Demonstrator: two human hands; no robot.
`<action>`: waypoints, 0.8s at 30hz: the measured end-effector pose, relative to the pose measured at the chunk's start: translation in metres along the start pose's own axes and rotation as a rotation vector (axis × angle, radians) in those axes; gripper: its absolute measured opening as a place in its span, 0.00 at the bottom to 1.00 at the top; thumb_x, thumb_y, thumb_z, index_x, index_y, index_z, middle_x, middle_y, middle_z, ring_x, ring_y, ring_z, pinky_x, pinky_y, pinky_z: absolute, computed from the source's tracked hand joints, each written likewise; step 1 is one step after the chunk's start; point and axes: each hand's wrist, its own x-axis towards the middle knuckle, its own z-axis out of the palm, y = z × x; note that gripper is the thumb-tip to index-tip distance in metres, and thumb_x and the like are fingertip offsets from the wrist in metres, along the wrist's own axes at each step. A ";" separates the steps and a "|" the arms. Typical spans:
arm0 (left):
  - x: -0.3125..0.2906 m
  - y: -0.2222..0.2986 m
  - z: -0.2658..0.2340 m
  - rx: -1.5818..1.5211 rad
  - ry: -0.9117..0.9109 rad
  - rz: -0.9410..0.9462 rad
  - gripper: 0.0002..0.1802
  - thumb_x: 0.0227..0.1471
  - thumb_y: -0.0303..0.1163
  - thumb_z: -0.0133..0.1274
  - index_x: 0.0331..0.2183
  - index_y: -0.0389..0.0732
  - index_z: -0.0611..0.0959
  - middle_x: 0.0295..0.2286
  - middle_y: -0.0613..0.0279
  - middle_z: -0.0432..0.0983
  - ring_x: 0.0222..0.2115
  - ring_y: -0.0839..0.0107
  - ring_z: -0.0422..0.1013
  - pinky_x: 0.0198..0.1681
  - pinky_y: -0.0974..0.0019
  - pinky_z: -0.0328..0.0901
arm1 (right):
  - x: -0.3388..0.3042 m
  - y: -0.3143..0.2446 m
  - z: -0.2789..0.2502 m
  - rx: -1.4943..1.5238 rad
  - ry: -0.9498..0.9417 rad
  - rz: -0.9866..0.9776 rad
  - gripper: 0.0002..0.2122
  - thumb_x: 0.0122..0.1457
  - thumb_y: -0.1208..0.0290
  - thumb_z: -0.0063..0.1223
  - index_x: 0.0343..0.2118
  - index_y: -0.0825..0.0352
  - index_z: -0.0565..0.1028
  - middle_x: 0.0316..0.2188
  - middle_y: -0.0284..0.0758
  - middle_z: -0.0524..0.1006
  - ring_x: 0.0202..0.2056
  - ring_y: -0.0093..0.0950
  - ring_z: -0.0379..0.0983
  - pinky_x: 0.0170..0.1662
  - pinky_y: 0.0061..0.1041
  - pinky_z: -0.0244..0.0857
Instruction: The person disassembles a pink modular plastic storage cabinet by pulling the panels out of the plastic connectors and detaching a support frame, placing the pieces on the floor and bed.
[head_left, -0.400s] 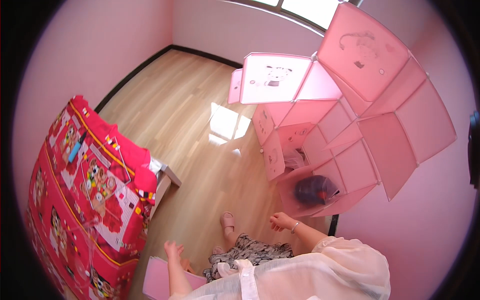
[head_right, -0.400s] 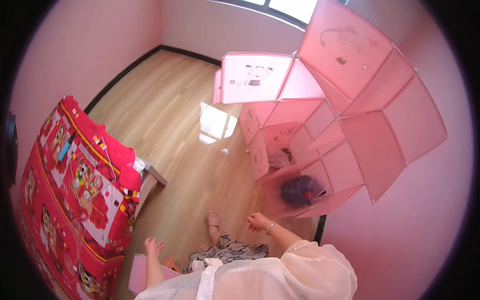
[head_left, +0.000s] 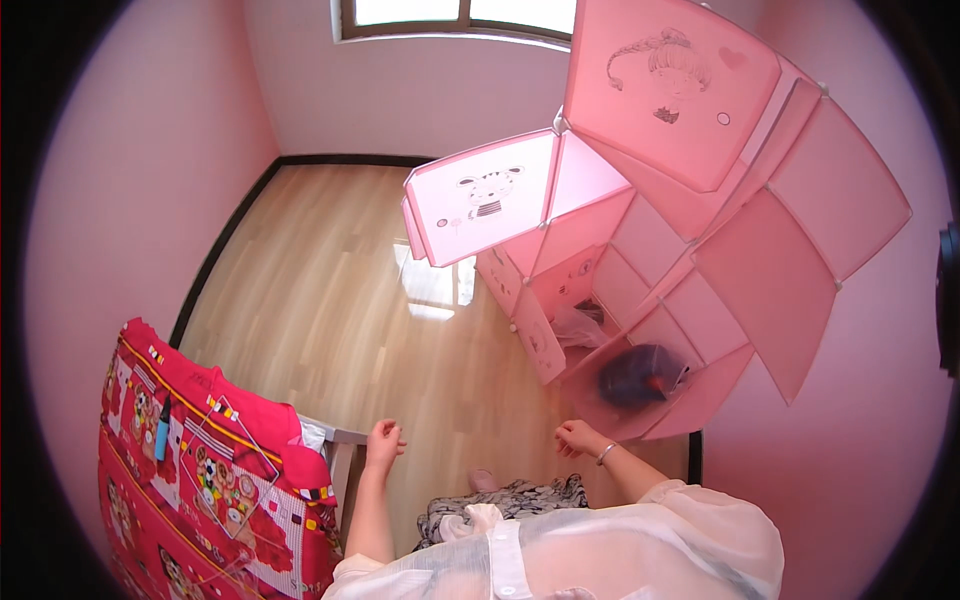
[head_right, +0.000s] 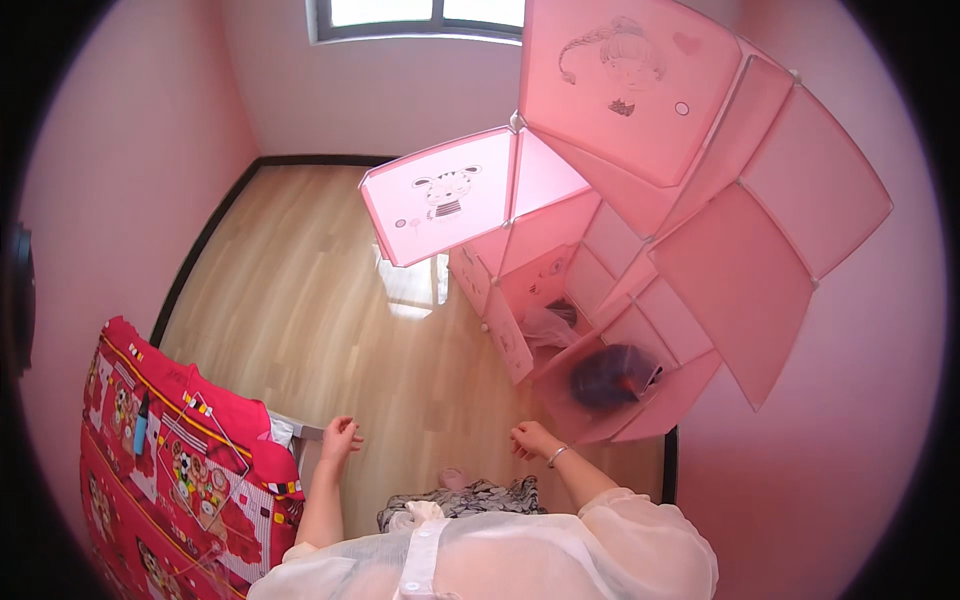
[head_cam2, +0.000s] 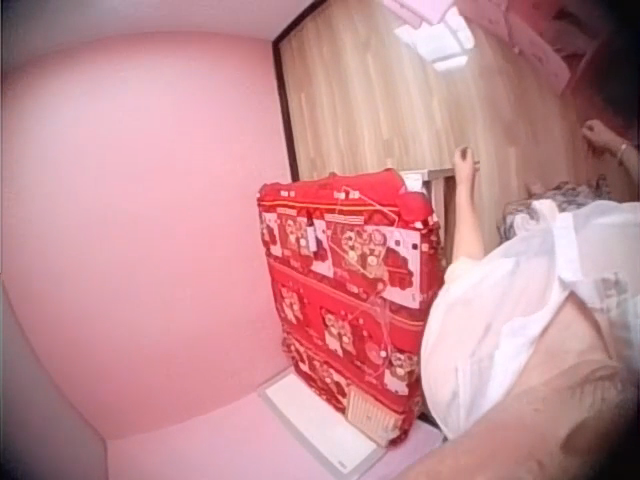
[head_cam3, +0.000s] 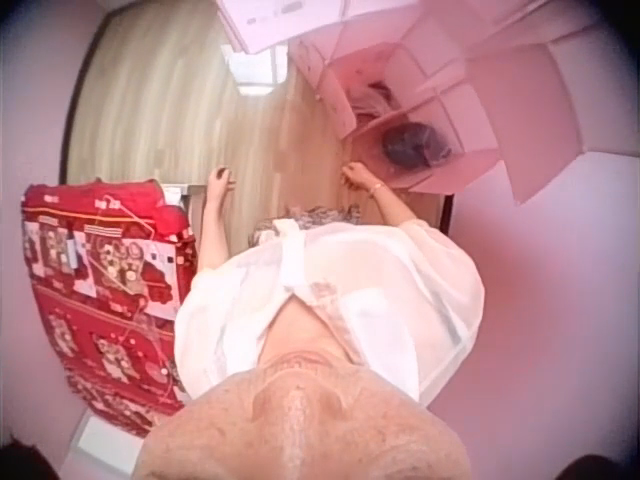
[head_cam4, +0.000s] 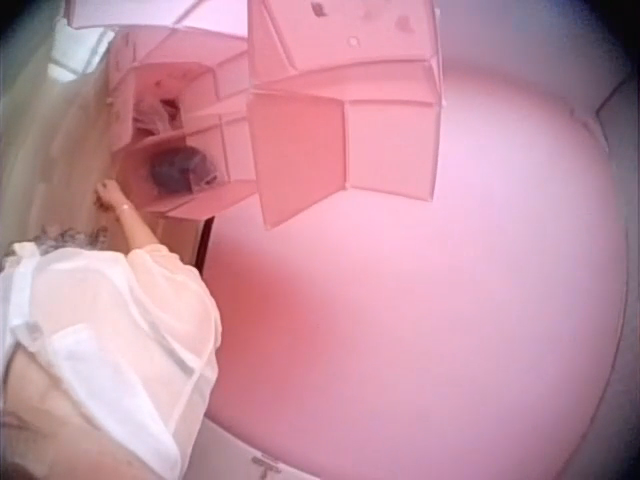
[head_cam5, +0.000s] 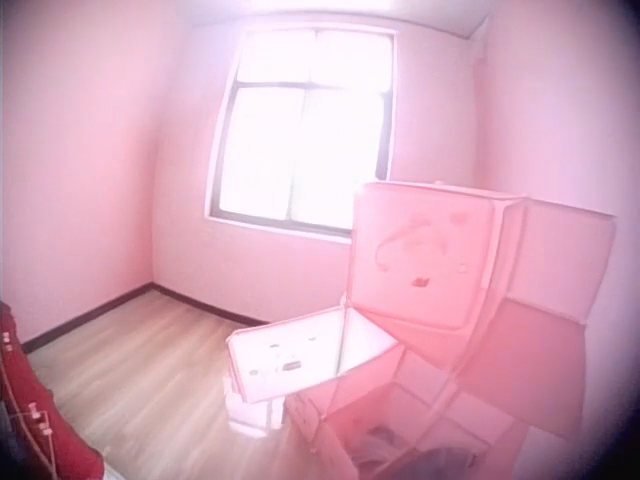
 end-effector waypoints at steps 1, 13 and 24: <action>0.011 0.025 0.008 0.010 -0.034 0.064 0.16 0.46 0.29 0.45 0.39 0.34 0.68 0.31 0.56 0.70 0.23 0.72 0.70 0.20 0.72 0.65 | 0.002 -0.010 -0.005 0.009 0.032 -0.028 0.12 0.54 0.63 0.37 0.30 0.67 0.68 0.21 0.35 0.74 0.21 0.23 0.71 0.22 0.22 0.66; 0.171 0.289 0.035 0.357 0.128 1.084 0.23 0.46 0.34 0.48 0.44 0.36 0.65 0.36 0.52 0.68 0.33 0.61 0.68 0.36 0.65 0.63 | 0.059 -0.167 0.010 0.314 0.154 -0.160 0.12 0.55 0.63 0.36 0.32 0.67 0.68 0.22 0.34 0.74 0.20 0.21 0.70 0.22 0.20 0.65; 0.200 0.365 0.054 0.402 -0.470 1.550 0.10 0.43 0.33 0.51 0.18 0.38 0.73 0.16 0.58 0.67 0.17 0.62 0.65 0.19 0.65 0.59 | 0.042 -0.303 -0.057 0.481 0.562 -0.350 0.11 0.56 0.65 0.38 0.30 0.68 0.69 0.21 0.32 0.72 0.20 0.18 0.67 0.22 0.16 0.62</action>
